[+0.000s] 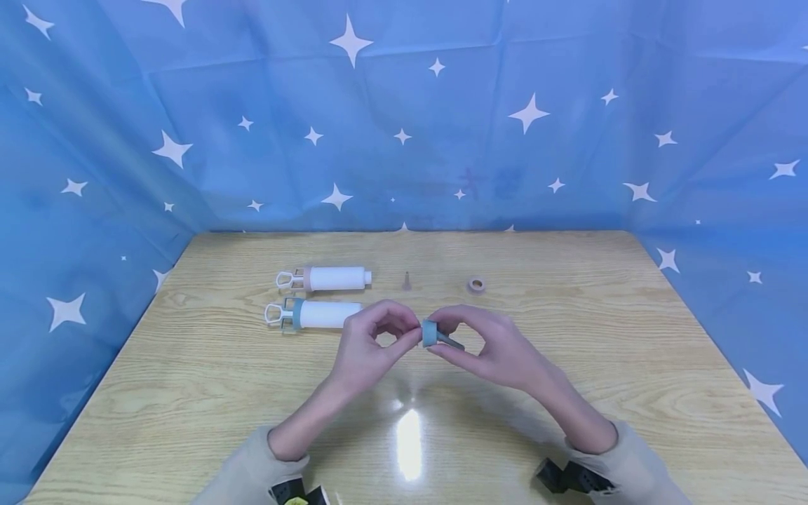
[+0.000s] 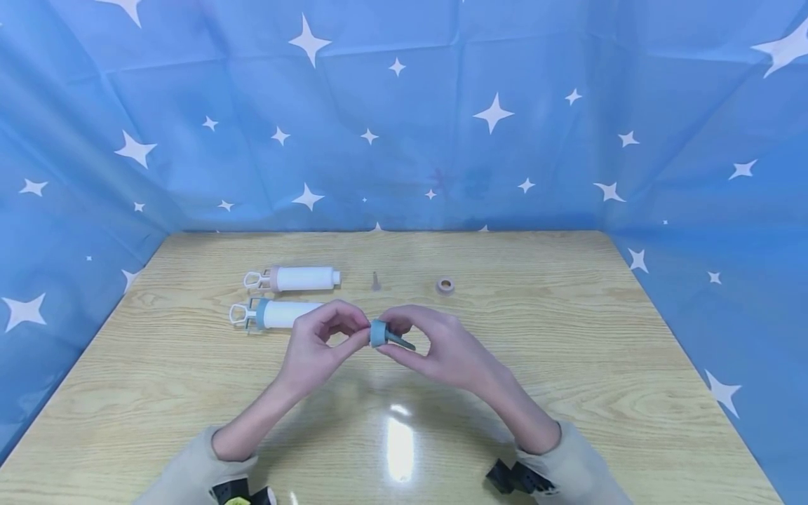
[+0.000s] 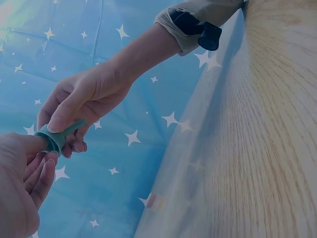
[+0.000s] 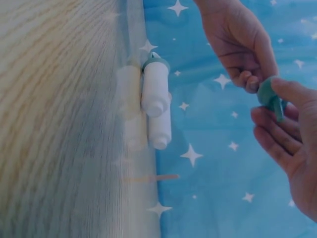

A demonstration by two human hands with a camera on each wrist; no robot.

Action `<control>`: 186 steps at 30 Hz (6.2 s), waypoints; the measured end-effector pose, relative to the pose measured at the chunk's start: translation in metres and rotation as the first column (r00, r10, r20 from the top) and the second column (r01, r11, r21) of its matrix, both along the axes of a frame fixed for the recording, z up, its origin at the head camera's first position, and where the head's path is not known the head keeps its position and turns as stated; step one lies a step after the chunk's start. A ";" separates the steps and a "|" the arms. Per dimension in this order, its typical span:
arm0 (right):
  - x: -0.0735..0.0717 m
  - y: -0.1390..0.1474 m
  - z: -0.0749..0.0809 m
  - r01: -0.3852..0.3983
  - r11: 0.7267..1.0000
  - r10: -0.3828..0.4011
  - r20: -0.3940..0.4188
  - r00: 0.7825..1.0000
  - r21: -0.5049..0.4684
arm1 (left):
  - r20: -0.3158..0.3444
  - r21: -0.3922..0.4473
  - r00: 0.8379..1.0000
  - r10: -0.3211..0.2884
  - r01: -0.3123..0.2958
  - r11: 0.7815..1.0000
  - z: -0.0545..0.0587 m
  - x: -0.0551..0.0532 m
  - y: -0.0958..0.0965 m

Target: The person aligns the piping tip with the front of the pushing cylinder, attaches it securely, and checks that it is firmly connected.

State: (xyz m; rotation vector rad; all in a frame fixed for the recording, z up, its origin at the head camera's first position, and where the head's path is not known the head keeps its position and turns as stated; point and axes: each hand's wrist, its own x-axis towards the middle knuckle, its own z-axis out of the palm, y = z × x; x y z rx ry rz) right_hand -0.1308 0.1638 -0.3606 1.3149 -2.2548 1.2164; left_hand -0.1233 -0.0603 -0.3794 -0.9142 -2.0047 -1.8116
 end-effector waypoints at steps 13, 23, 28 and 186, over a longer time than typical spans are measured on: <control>-0.002 0.003 -0.001 0.025 1.000 -0.025 -0.046 0.999 -0.014 | 0.018 -0.052 0.999 -0.039 0.039 0.998 0.003 -0.003 -0.005; -0.003 0.006 0.000 0.040 0.999 -0.041 -0.041 0.998 -0.011 | 0.008 -0.116 1.000 -0.014 0.015 0.993 0.008 -0.011 -0.015; -0.004 0.007 0.001 0.053 0.999 -0.053 -0.041 0.998 -0.008 | -0.002 -0.129 1.000 0.001 -0.001 0.992 0.011 -0.017 -0.024; -0.004 0.007 0.004 0.031 0.999 -0.032 -0.037 0.999 -0.038 | -0.315 -0.634 0.949 -0.030 -0.187 0.750 0.045 -0.003 -0.052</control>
